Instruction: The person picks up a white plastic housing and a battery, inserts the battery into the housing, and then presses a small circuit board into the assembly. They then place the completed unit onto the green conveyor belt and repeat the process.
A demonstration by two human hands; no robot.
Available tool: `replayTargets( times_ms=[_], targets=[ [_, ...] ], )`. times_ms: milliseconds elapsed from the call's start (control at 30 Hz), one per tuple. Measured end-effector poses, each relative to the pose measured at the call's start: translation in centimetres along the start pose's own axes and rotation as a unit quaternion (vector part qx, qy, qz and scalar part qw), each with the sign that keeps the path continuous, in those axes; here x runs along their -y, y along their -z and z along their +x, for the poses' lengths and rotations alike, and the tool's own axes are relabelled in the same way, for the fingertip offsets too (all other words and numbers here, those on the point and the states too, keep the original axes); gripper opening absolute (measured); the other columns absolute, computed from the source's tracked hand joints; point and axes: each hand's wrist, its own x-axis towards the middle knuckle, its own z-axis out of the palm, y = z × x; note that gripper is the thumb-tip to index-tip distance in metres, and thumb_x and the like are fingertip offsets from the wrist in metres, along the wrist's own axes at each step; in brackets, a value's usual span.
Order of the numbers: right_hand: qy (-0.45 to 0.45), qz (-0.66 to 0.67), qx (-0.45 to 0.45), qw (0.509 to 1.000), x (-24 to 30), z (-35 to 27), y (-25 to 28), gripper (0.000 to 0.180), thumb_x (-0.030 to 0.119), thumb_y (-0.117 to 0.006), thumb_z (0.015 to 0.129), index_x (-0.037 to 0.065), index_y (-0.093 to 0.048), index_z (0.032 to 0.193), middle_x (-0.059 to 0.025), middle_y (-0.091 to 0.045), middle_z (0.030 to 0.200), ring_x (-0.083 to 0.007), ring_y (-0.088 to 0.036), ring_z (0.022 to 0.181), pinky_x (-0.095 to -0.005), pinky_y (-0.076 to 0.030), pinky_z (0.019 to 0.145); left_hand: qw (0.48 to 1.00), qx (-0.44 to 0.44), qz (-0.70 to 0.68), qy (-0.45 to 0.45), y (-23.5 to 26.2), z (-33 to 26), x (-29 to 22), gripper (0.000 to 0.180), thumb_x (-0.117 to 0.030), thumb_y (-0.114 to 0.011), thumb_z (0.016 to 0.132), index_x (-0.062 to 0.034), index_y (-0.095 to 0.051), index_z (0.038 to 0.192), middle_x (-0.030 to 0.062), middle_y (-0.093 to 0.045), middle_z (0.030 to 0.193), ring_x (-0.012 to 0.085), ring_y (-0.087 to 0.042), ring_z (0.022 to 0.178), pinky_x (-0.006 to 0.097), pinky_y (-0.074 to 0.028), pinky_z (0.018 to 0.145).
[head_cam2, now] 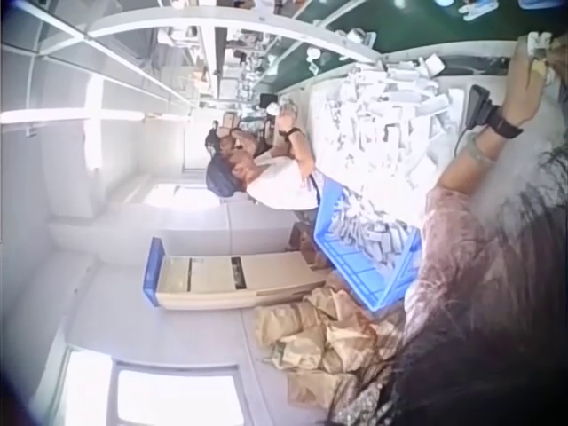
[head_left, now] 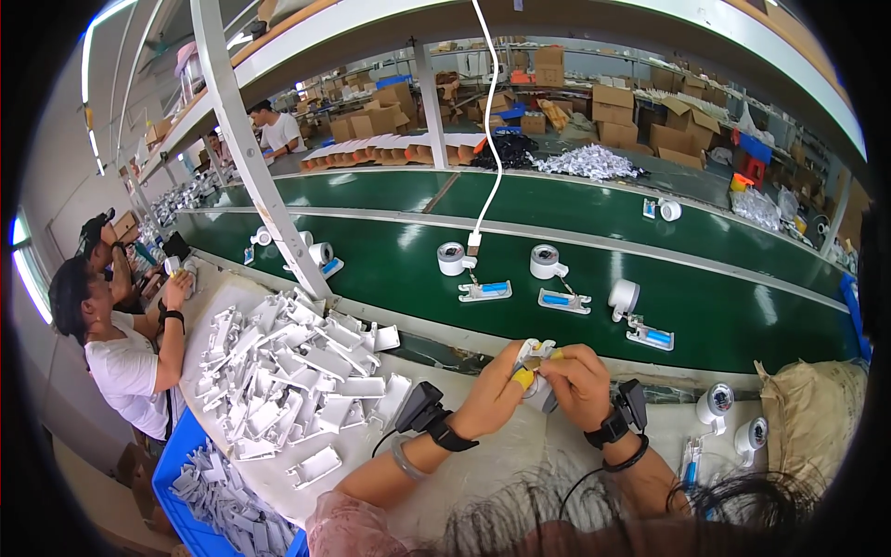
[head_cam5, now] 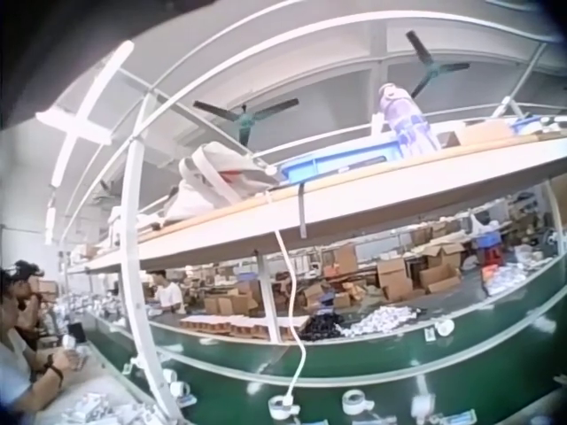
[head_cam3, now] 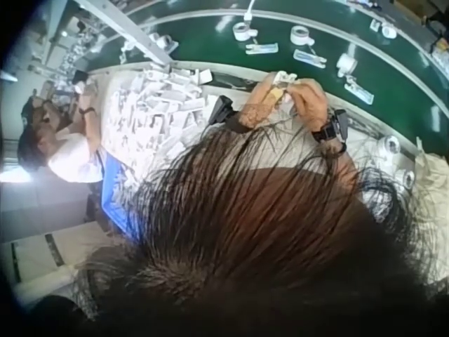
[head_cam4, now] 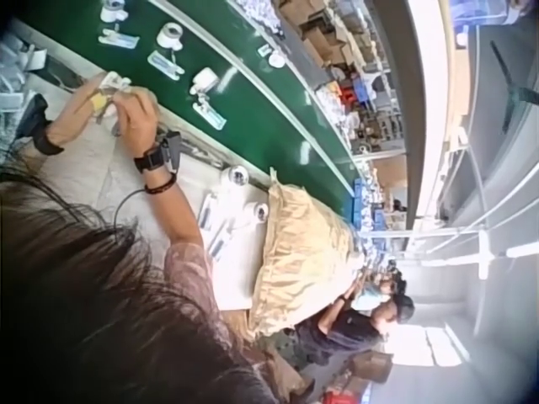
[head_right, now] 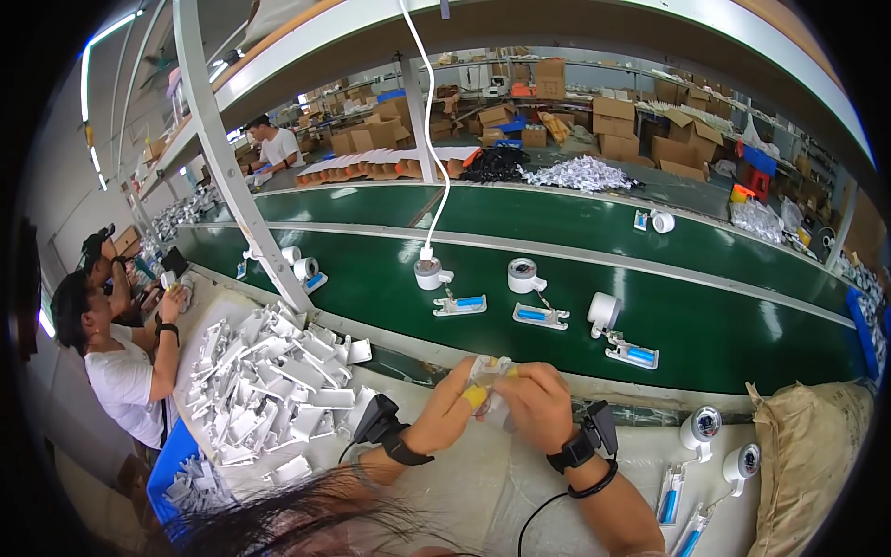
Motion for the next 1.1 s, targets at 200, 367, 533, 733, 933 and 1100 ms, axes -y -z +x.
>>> replayTargets(
  times_ms=[200,367,533,733,933,1100],
  targets=[
    [0.004,-0.02,-0.014,1.0,0.3,0.1,-0.3,0.02,-0.002,-0.072,0.07,0.008,-0.067,0.086,-0.0081,-0.06,0.086,-0.0271,-0.059,0.076,-0.0348,-0.049,0.067,1.0,-0.01,0.016,0.013,-0.1,-0.1,-0.3,0.041,-0.005,-0.041,0.087,-0.0003,-0.044,0.128,0.011,-0.056,0.101,0.0173,-0.054,0.081,0.029,-0.046,0.071],
    [0.013,-0.033,-0.019,0.999,0.3,0.2,-0.2,0.02,-0.002,-0.072,0.069,0.008,-0.066,0.086,-0.0083,-0.059,0.085,-0.0278,-0.059,0.076,-0.0354,-0.048,0.067,1.0,-0.008,0.026,0.005,-0.1,-0.1,0.1,0.042,-0.005,-0.04,0.086,-0.0003,-0.044,0.128,0.0125,-0.056,0.102,0.0197,-0.055,0.083,0.03,-0.046,0.073],
    [0.004,-0.038,-0.017,0.999,0.4,0.3,-0.3,0.019,-0.001,-0.072,0.069,0.008,-0.065,0.085,-0.0089,-0.06,0.085,-0.0283,-0.059,0.076,-0.0358,-0.048,0.067,0.998,0.013,-0.015,0.059,0.4,-0.3,-0.1,0.045,-0.002,-0.039,0.086,0.0001,-0.043,0.13,0.0137,-0.057,0.107,0.0236,-0.057,0.093,0.032,-0.046,0.082],
    [-0.006,-0.026,-0.02,0.999,0.6,0.5,-0.3,0.017,-0.001,-0.071,0.07,0.007,-0.065,0.084,-0.0097,-0.06,0.085,-0.0285,-0.059,0.075,-0.0359,-0.048,0.067,1.0,-0.001,0.017,-0.004,0.0,-0.1,0.6,0.044,-0.001,-0.047,0.087,0.0003,-0.043,0.131,0.0161,-0.055,0.118,0.0264,-0.055,0.107,0.034,-0.043,0.093],
    [-0.003,-0.031,-0.02,0.999,0.8,0.5,-0.3,0.016,0.0,-0.071,0.07,0.006,-0.065,0.083,-0.01,-0.06,0.084,-0.0286,-0.059,0.075,-0.0362,-0.048,0.066,0.994,-0.019,0.099,-0.047,-0.2,-0.2,1.2,0.041,-0.006,-0.044,0.094,-0.0043,-0.04,0.135,0.0034,-0.055,0.101,0.0061,-0.051,0.074,0.02,-0.043,0.057],
    [-0.006,-0.031,-0.024,0.999,0.7,0.3,-0.4,0.015,-0.001,-0.07,0.07,0.007,-0.065,0.082,-0.0099,-0.059,0.083,-0.0285,-0.058,0.076,-0.0362,-0.048,0.067,0.995,-0.032,0.085,-0.03,-0.4,-0.2,1.5,0.038,-0.002,-0.044,0.092,-0.0016,-0.045,0.13,0.011,-0.055,0.108,0.0192,-0.053,0.09,0.028,-0.043,0.074]
  ],
)
